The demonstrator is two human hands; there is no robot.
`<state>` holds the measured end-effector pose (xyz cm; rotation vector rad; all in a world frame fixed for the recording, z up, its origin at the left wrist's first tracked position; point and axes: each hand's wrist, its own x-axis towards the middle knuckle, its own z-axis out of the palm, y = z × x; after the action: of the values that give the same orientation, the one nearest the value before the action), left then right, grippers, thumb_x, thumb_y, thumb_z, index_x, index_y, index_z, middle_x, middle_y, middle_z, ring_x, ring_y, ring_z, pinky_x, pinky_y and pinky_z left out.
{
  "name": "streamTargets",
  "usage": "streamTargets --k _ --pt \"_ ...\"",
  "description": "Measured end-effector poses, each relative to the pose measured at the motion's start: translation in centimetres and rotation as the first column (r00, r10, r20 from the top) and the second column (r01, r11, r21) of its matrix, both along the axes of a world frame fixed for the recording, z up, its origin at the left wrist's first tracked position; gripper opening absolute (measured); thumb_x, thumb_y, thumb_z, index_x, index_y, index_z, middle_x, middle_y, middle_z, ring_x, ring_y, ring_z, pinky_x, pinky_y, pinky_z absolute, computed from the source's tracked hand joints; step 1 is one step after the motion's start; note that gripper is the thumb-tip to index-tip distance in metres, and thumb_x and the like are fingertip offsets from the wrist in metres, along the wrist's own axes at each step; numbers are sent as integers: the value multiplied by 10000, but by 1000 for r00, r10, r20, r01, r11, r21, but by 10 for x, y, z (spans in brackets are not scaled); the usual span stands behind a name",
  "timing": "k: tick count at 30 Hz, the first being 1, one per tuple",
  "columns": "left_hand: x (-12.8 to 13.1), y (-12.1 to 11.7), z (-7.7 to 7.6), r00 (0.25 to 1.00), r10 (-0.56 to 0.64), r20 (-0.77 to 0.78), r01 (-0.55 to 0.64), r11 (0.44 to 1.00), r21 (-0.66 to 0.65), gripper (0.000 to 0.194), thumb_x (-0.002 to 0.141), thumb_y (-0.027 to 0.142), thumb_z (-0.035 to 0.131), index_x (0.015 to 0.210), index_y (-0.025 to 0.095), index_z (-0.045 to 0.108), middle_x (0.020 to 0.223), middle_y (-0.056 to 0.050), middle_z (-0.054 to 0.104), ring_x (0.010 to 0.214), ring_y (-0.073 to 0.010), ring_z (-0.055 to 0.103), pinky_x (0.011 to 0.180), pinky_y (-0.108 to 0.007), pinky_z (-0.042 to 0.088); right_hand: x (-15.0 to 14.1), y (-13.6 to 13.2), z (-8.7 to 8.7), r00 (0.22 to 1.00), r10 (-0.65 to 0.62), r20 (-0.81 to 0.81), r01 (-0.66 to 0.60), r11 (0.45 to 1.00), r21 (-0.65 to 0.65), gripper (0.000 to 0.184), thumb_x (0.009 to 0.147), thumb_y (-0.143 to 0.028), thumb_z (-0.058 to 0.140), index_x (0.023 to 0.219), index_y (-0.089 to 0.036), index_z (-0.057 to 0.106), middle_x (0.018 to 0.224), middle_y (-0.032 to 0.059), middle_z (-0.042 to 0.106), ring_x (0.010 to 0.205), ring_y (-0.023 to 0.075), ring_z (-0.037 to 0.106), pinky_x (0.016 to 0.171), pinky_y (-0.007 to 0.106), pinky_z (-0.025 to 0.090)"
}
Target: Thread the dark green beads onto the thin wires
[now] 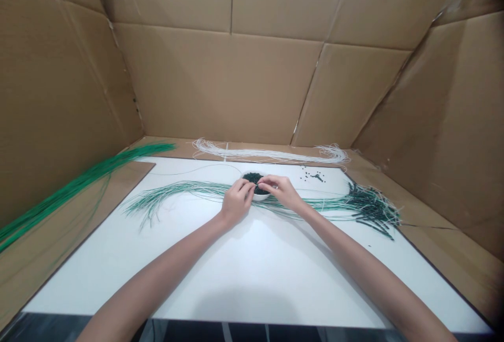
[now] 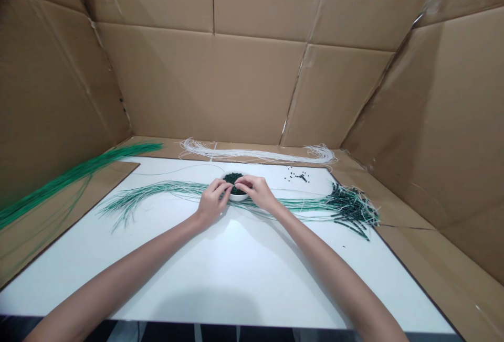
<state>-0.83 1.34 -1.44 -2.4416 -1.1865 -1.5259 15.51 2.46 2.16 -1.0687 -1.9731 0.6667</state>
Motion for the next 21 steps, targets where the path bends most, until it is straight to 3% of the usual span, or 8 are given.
streamTargets --k 10,21 --pt "-1 2 -2 999 -41 10 42 999 -16 180 824 210 402 899 162 558 825 -55 531 793 -132 513 726 -254 436 -2 -2 2 1000 -8 15 8 1000 27 207 742 -342 510 778 -172 621 762 33 638 685 147 565 643 252 431" --pt "-1 1 0 991 -58 124 68 994 -83 204 827 183 386 974 166 526 860 -49 498 803 -121 517 751 -252 438 -4 0 -3 999 -24 43 20 997 75 203 750 -313 502 792 -157 625 755 39 641 665 132 566 636 235 441"
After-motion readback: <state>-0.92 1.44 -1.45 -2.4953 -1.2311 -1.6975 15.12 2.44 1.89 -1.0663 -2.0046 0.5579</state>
